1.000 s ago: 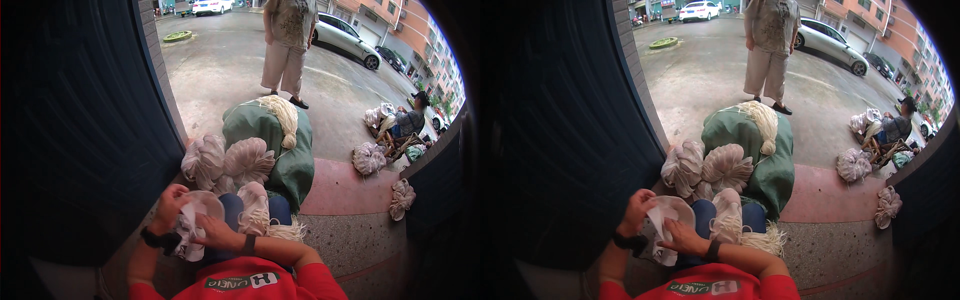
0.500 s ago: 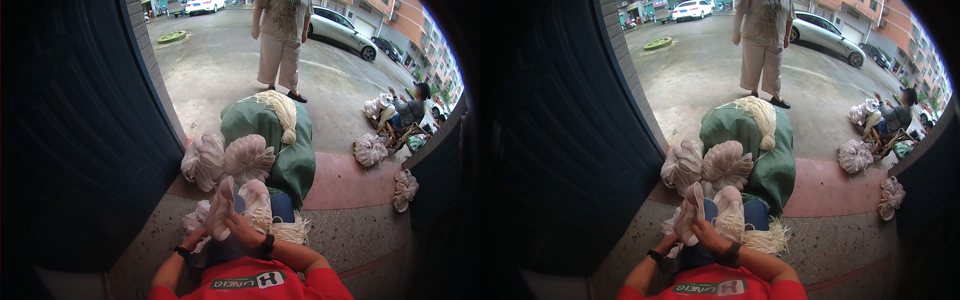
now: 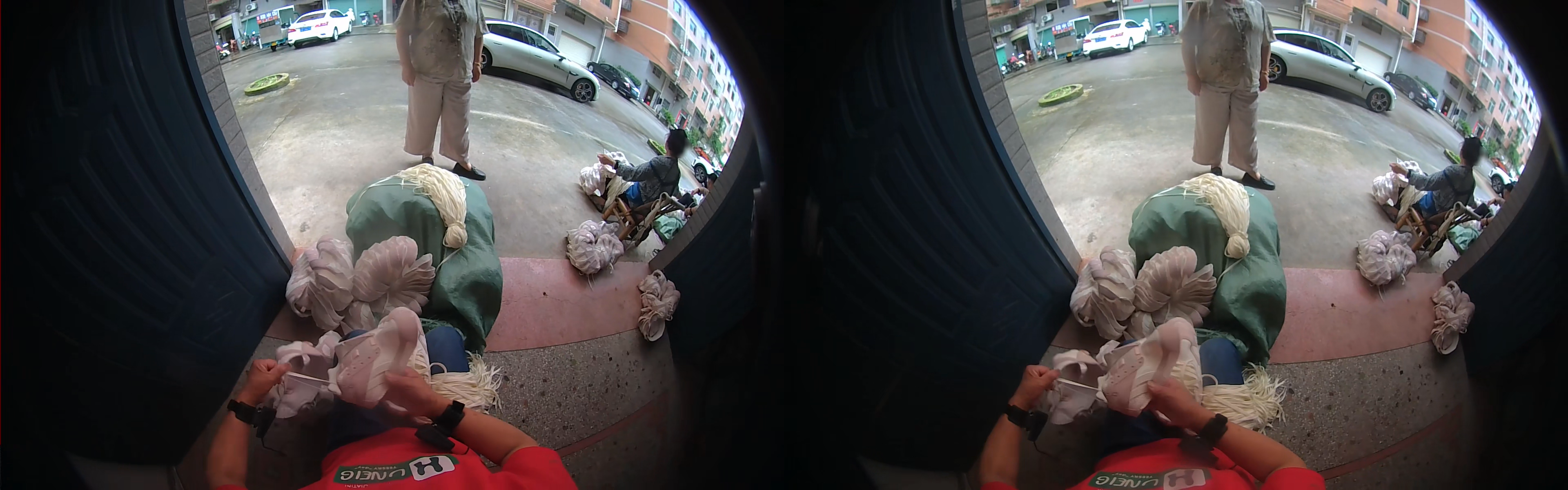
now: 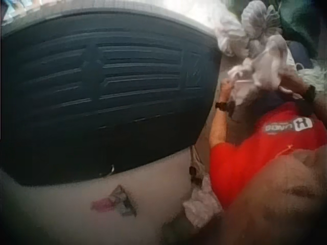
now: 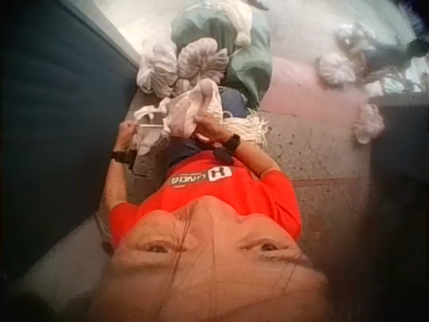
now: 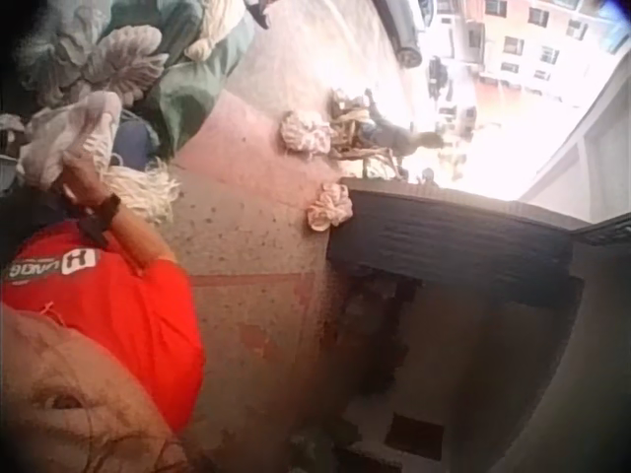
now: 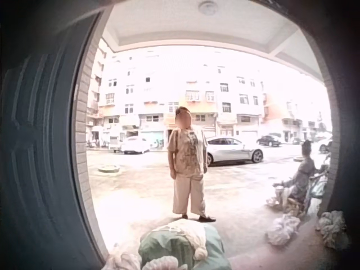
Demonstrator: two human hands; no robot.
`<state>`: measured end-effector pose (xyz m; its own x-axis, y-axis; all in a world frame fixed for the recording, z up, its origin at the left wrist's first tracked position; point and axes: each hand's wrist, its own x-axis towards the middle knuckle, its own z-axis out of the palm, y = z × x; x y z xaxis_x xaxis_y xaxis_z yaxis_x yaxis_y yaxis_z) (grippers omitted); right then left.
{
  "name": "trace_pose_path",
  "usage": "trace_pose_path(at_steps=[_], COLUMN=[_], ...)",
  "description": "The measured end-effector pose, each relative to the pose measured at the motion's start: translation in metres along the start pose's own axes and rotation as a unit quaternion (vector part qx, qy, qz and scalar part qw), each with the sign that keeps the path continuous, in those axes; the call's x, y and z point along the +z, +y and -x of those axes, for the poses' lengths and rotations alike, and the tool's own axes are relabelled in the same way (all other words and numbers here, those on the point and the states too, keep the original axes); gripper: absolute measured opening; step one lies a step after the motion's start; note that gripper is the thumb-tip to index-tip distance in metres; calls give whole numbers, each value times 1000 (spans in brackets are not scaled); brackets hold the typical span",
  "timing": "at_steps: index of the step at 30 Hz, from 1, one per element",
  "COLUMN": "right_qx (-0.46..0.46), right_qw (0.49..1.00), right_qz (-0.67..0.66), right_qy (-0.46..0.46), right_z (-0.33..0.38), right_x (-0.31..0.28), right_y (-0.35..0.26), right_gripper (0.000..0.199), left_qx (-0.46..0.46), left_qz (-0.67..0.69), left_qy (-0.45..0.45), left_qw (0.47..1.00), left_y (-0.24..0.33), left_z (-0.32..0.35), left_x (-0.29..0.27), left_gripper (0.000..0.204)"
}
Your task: Pairing shoes by tying them together with a white ribbon while sitting at the entrance of a shop.
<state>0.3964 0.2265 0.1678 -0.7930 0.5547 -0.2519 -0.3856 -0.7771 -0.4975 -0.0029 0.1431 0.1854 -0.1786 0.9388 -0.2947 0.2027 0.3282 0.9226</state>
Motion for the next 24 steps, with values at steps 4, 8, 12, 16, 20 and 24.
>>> trace_pose_path(at_steps=[4, 8, 12, 16, 20, 24], right_qx=[-20, -95, -142, -154, -113, -80], right_qw=[997, 984, 968, 962, 968, 971], right_qz=[-79, -131, -170, -199, -219, -227], right_qy=[16, 80, 119, 104, 36, 5], right_z=[31, 42, 38, 31, 23, 16], right_x=[-16, -55, -96, -111, -109, -96], right_y=[-27, -44, -62, -76, -82, -84], right_gripper=[48, 50, 47, 46, 43, 44], left_qx=[98, 129, 109, 136, 211, 256], left_qz=[-61, -185, -190, -134, -142, -230], left_qy=[16, -71, -56, -62, -163, -195], left_qw=[993, 972, 974, 980, 953, 919], left_y=[90, 91, 77, 96, 117, 109], left_z=[13, 14, 2, 6, 9, 6], left_x=[58, 120, 164, 201, 213, 225], left_gripper=[43, 43, 28, 32, 51, 43])
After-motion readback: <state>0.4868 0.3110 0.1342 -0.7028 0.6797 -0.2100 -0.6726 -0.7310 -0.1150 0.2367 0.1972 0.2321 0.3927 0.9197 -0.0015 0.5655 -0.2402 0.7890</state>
